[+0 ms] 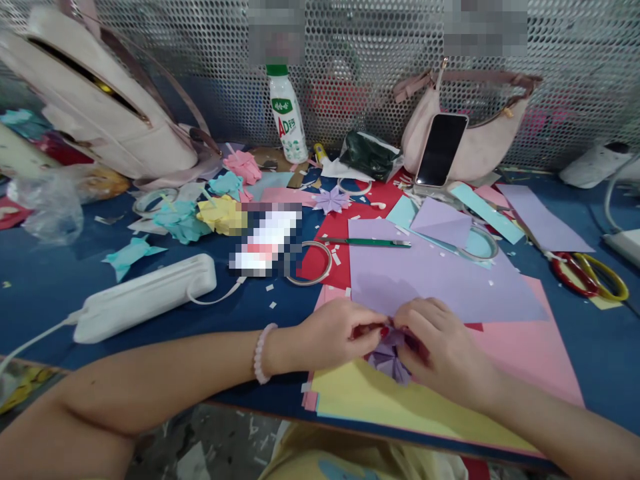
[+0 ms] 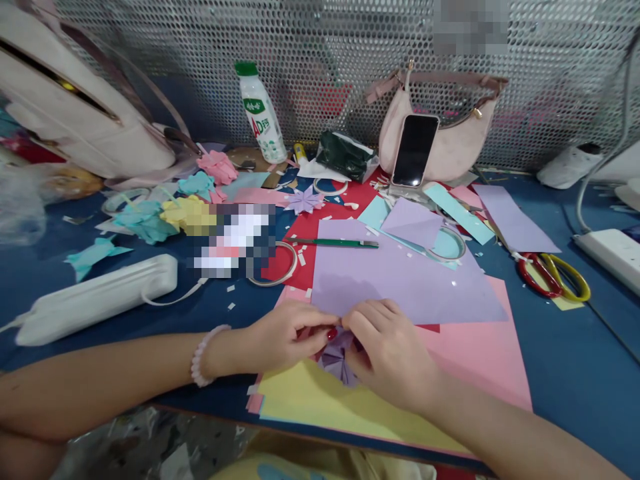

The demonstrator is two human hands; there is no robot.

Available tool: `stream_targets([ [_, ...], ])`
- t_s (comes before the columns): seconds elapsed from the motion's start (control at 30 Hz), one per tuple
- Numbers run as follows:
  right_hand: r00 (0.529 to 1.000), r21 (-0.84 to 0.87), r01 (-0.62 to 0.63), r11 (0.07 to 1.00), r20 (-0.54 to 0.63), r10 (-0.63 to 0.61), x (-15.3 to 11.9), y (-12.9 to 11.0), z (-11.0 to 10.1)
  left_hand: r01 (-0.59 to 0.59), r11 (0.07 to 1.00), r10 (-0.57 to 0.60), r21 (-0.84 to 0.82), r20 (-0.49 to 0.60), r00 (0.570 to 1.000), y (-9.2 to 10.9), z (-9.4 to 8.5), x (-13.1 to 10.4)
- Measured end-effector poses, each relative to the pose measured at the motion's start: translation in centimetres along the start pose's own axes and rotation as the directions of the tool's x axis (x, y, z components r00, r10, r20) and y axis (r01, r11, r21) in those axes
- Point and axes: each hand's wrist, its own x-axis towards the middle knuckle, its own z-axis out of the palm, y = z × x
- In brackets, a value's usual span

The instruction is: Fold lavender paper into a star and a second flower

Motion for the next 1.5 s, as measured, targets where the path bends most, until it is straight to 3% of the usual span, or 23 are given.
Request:
stream_targets([
  [0.83,0.986,-0.134,0.165,0.977,0.027,-0.163,0.13,0.43,-0.52,-0.069,0.996,0.067,0.058,0.047,0.997,-0.81,-0.04,0.0],
  [1.1,0.986,-0.091,0.166,0.982,0.001,-0.167,0.22,0.07,-0.35,-0.013,0.999,0.011,0.044,0.058,0.998,-0.69,0.2,0.01],
  [1.5,0.984,0.012,0.169,0.986,0.053,-0.169,-0.02,0.01,-0.23,-0.062,0.993,0.057,0.097,0.05,0.997,-0.48,0.22,-0.12],
])
